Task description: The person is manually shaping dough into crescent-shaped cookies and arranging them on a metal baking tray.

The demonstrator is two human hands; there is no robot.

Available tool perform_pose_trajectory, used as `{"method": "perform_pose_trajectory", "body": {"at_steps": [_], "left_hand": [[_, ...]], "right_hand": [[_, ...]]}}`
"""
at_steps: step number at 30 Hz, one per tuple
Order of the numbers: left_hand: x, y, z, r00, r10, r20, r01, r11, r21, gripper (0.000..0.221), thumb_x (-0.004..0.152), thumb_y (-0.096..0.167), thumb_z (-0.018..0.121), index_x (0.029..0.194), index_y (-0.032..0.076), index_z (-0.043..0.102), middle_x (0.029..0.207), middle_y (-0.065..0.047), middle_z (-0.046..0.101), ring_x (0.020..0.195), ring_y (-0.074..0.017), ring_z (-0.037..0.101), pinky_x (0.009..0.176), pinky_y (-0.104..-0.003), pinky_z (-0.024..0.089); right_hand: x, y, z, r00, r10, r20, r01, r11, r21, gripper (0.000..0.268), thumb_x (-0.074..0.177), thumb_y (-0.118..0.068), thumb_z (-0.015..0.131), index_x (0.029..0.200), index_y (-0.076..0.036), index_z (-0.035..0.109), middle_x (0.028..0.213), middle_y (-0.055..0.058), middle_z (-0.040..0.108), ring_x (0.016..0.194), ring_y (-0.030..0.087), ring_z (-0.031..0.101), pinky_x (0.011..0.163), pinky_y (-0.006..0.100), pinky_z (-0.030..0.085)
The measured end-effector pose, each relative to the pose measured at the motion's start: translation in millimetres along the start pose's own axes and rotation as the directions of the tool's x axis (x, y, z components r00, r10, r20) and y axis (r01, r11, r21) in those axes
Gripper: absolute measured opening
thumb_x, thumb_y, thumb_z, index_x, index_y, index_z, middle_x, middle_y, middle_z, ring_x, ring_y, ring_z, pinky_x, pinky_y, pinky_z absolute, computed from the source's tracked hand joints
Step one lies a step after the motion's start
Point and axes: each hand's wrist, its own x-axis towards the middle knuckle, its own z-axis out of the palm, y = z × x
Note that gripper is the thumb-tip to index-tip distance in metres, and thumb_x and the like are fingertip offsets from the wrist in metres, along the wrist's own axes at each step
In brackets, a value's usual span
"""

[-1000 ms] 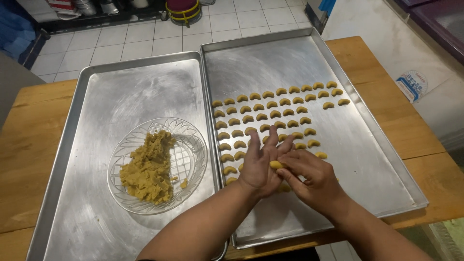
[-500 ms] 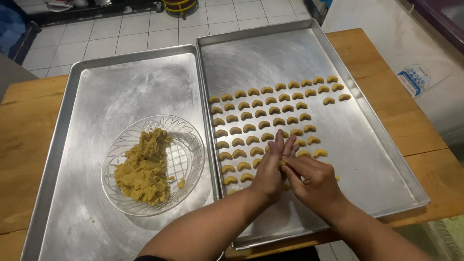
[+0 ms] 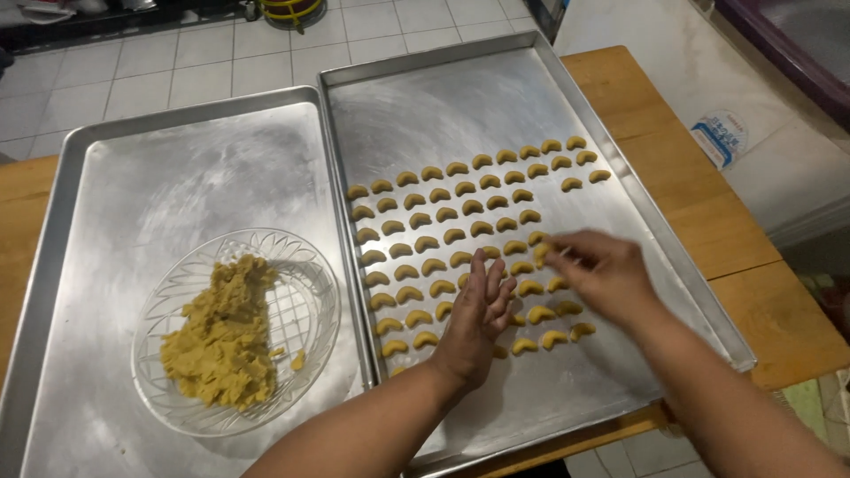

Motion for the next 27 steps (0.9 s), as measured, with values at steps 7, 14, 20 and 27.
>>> {"method": "perform_pose_trajectory", "body": {"at_steps": [7,14,20,27], "left_hand": [[-7.3,9.9,7.9,0.998,-0.057,-0.019,0.059,0.985,0.164,0.096,0.085,0.064,0.048,0.162,0.024,0.009,0.168,-0.007,0.027,0.151,-0.0305,0.033,0.118,-0.049,0.026],[2.2,5.8,-1.0,0.999,-0.018,-0.039,0.024,0.988,0.154,0.098,0.082,0.052,0.063,0.161,0.022,0.015,0.167,-0.011,0.028,0.149,-0.0301,0.038,0.117,-0.052,0.028],[6.2,-1.2,-6.1,0.997,-0.008,-0.082,0.017,0.994,0.112,0.097,0.080,0.044,0.069,0.161,0.020,0.021,0.164,-0.013,0.035,0.145,-0.0303,0.044,0.117,-0.048,0.031],[7.3,-4.9,-10.1,0.998,0.018,-0.065,-0.012,0.997,0.083,0.092,0.084,0.036,0.070,0.161,0.018,0.022,0.163,-0.015,0.037,0.143,-0.0303,0.046,0.115,-0.046,0.034]], "right_hand": [[117.1,100.4,-10.9,0.978,-0.096,-0.184,0.064,0.983,-0.174,0.023,0.081,-0.026,0.087,0.103,-0.020,0.082,0.107,-0.001,0.069,0.087,0.015,0.062,0.079,0.029,0.051],[158.9,132.0,17.4,0.976,-0.160,-0.148,0.104,0.939,-0.329,0.019,0.083,-0.029,0.085,0.101,-0.023,0.084,0.097,0.000,0.053,0.102,0.024,0.053,0.092,0.036,0.046],[163.7,142.5,30.1,0.966,-0.197,-0.165,0.126,0.924,-0.362,0.018,0.083,-0.030,0.086,0.100,-0.024,0.084,0.091,-0.002,0.045,0.096,0.027,0.047,0.087,0.036,0.045],[161.3,139.7,28.3,0.972,-0.195,-0.134,0.136,0.924,-0.358,0.026,0.081,-0.028,0.087,0.107,-0.025,0.083,0.092,-0.002,0.045,0.095,0.026,0.047,0.087,0.035,0.046]]}}
